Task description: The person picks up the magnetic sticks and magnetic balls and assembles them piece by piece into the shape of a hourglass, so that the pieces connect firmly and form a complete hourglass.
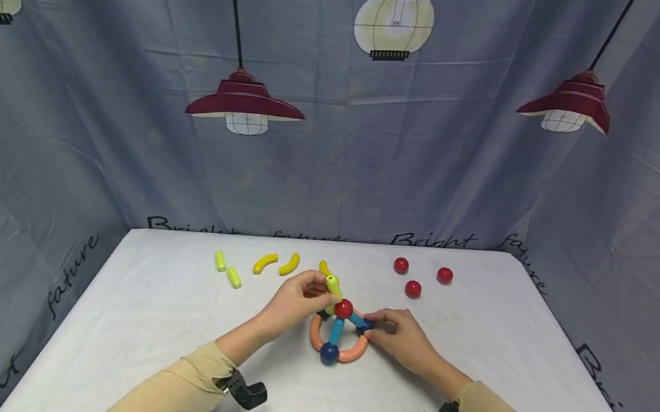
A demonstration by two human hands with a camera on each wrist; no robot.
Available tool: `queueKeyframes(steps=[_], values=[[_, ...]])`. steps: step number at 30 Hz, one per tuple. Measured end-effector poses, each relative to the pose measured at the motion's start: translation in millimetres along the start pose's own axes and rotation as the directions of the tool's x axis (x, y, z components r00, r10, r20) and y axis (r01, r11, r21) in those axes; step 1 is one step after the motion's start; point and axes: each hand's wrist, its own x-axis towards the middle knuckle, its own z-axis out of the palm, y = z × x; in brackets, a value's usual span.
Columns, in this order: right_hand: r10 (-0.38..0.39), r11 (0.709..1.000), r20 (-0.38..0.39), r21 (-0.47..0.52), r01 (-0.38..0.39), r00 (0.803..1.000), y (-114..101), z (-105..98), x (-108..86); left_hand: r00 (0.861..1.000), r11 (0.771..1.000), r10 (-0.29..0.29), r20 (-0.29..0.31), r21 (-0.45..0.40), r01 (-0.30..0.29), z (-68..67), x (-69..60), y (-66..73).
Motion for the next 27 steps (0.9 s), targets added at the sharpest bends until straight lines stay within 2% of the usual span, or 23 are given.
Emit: queueKeyframes(steps=[7,12,16,23,27], values=[[-0.019,1.000,0.003,0.002,0.019,1.000,0,0,1.1,1.000,1.000,-0.010,-0.009,0.010,0.010,0.2,-3.4,3.6],[-0.016,1.000,0.005,0.011,0.016,1.000,0,0,0.5,1.000,1.000,-0.004,-0.003,-0.004,0.004,1.2,-13.0,21.5],[-0.015,1.000,0.007,0.013,0.015,1.000,-1,0,-0.2,1.000,1.000,0.007,-0.006,-0.008,-0.007,2.6,-19.3,30.3],[-0.009,1.000,0.006,0.001,0.009,1.000,-1,0,-0.3,1.000,1.000,-0.008,-0.007,0.004,0.008,3.2,-20.2,29.1],[-0.009,1.000,0.007,-0.002,0.009,1.000,-2,0,-0.6,1.000,1.000,-0.024,-0.001,0.018,0.024,4.5,-17.1,22.5]])
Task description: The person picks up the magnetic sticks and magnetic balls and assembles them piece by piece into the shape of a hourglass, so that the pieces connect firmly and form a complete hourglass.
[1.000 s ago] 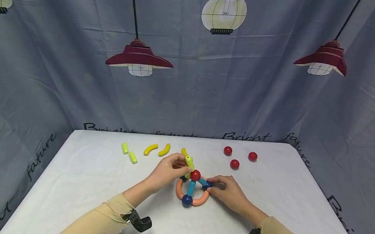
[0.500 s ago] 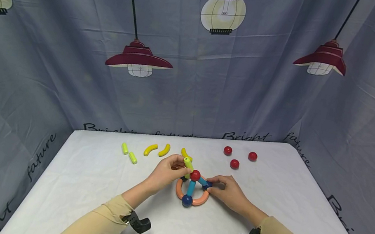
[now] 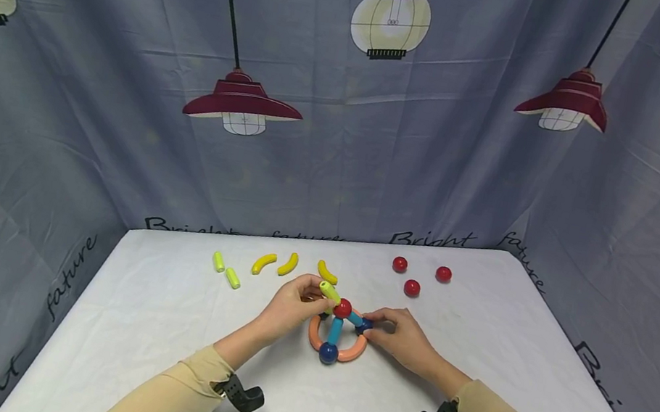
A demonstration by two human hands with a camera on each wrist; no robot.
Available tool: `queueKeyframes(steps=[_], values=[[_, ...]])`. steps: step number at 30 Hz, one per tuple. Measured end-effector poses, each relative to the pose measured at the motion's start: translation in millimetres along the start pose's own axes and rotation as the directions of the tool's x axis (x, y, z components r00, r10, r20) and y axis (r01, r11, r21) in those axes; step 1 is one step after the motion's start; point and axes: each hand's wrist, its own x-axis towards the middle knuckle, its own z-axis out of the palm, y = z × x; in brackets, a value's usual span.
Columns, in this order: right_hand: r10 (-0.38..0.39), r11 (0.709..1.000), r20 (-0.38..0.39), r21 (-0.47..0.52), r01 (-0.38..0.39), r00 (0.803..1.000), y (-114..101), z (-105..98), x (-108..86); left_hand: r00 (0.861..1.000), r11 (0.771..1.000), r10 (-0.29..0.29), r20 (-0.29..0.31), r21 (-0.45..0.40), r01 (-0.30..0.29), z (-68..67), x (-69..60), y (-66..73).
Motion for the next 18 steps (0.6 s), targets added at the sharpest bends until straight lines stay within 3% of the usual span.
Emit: queueKeyframes(steps=[8,18], values=[[-0.012,1.000,0.004,0.001,0.012,1.000,1,0,0.7,1.000,1.000,-0.005,0.008,0.030,0.005,0.0,12.6,-28.1],[-0.017,1.000,-0.008,0.002,0.017,1.000,3,1,-0.6,0.997,0.981,0.034,0.074,0.190,-0.047,-2.2,-0.7,-43.6]])
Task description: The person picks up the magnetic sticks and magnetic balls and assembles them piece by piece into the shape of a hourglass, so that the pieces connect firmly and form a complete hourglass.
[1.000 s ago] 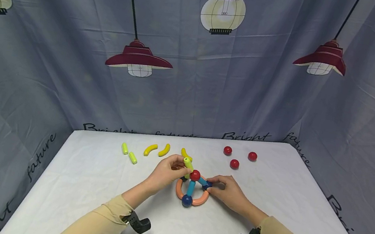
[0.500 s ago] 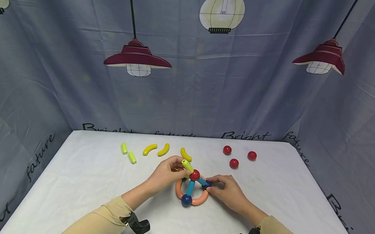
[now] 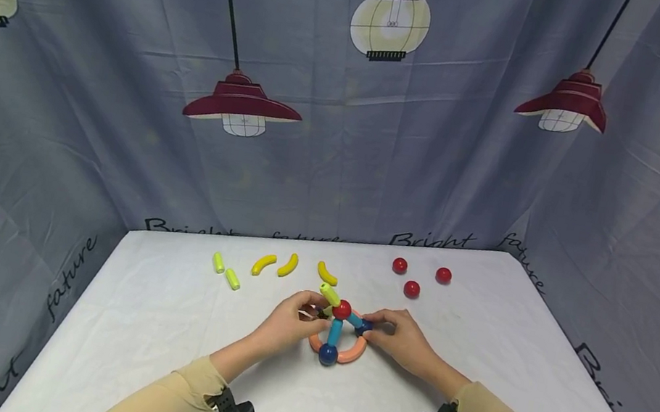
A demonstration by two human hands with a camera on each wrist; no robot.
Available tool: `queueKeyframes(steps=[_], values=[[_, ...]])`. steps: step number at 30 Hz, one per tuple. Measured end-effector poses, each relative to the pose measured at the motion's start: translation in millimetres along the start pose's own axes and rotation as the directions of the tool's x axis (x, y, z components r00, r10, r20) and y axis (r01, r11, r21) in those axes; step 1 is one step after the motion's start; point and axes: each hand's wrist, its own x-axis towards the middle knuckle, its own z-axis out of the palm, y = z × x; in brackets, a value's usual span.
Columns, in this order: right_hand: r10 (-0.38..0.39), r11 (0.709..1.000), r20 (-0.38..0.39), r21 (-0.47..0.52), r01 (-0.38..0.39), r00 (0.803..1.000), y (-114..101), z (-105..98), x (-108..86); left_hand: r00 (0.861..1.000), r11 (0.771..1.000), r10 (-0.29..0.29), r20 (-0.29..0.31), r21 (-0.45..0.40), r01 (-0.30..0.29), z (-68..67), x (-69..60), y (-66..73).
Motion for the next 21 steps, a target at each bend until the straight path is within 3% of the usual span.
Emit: queueKeyframes(steps=[5,11,16,21], values=[[-0.004,1.000,0.002,0.008,0.004,1.000,-1,0,-0.2,1.000,0.987,-0.006,-0.018,0.161,0.009,6.1,-12.9,-11.9],[-0.002,1.000,-0.007,-0.001,0.002,1.000,-3,0,-0.4,0.998,0.934,0.029,-0.049,0.358,-0.010,20.4,-21.8,-21.2],[-0.022,0.999,-0.015,-0.041,0.021,1.000,-3,1,-0.3,0.995,0.912,0.071,-0.071,0.409,-0.035,26.1,-22.3,-19.2],[-0.050,0.994,-0.018,-0.103,0.048,0.999,-1,2,-2.8,0.998,0.910,0.028,-0.065,0.414,0.002,25.6,-22.2,-15.9]])
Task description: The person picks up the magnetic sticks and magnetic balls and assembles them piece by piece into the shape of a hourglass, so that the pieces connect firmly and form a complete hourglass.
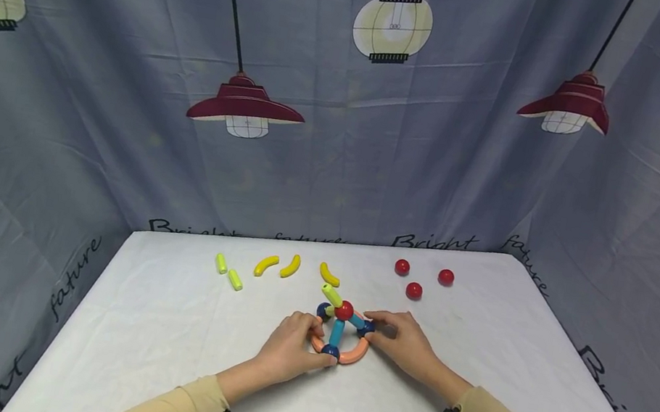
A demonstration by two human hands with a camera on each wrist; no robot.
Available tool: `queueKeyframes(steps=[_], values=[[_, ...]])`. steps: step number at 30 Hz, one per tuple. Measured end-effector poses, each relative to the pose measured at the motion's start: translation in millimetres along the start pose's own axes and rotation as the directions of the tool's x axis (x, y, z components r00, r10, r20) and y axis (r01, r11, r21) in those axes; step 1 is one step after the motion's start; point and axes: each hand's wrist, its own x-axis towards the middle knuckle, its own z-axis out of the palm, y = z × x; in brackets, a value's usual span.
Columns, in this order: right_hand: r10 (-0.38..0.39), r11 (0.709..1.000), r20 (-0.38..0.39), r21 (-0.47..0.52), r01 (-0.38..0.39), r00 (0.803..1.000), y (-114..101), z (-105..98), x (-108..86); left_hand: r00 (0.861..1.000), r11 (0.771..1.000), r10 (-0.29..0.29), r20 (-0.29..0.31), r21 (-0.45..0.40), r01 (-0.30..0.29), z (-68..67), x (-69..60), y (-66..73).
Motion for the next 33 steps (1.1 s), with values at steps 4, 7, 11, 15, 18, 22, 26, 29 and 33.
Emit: queueKeyframes(steps=[4,7,11,15,18,22,26,29,33], values=[[-0.032,0.999,0.003,-0.037,0.032,0.999,1,0,-2.3,1.000,1.000,-0.027,0.014,-0.015,0.028,-2.2,-0.3,-2.5],[-0.053,0.997,0.005,-0.058,0.054,0.999,1,-1,-4.2,0.999,0.999,-0.042,0.018,-0.035,0.042,-4.6,-1.0,-5.6],[-0.088,0.993,0.008,-0.081,0.089,0.996,-1,-3,-7.7,0.998,0.997,-0.055,0.015,-0.058,0.056,-7.9,-1.6,-10.6],[-0.114,0.988,-0.003,-0.106,0.113,0.994,-2,-3,-11.3,0.998,0.996,-0.066,0.006,-0.064,0.066,-10.7,-0.3,-15.4],[-0.125,0.985,-0.010,-0.121,0.123,0.992,-4,-2,-13.9,0.997,0.995,-0.078,0.001,-0.063,0.078,-12.0,1.7,-18.9],[-0.117,0.984,-0.007,-0.134,0.115,0.993,-9,-1,-18.6,0.996,0.994,-0.092,-0.006,-0.067,0.092,-13.6,4.9,-22.9],[-0.114,0.985,0.007,-0.132,0.114,0.993,-14,0,-23.3,0.995,0.992,-0.099,-0.015,-0.075,0.098,-15.6,7.9,-24.4],[-0.131,0.984,0.026,-0.118,0.133,0.991,-18,0,-26.1,0.994,0.992,-0.105,-0.022,-0.076,0.103,-17.2,10.1,-24.5],[-0.186,0.975,0.065,-0.108,0.192,0.980,-22,1,-30.1,0.994,0.991,-0.109,-0.029,-0.081,0.106,-19.2,15.0,-26.1]])
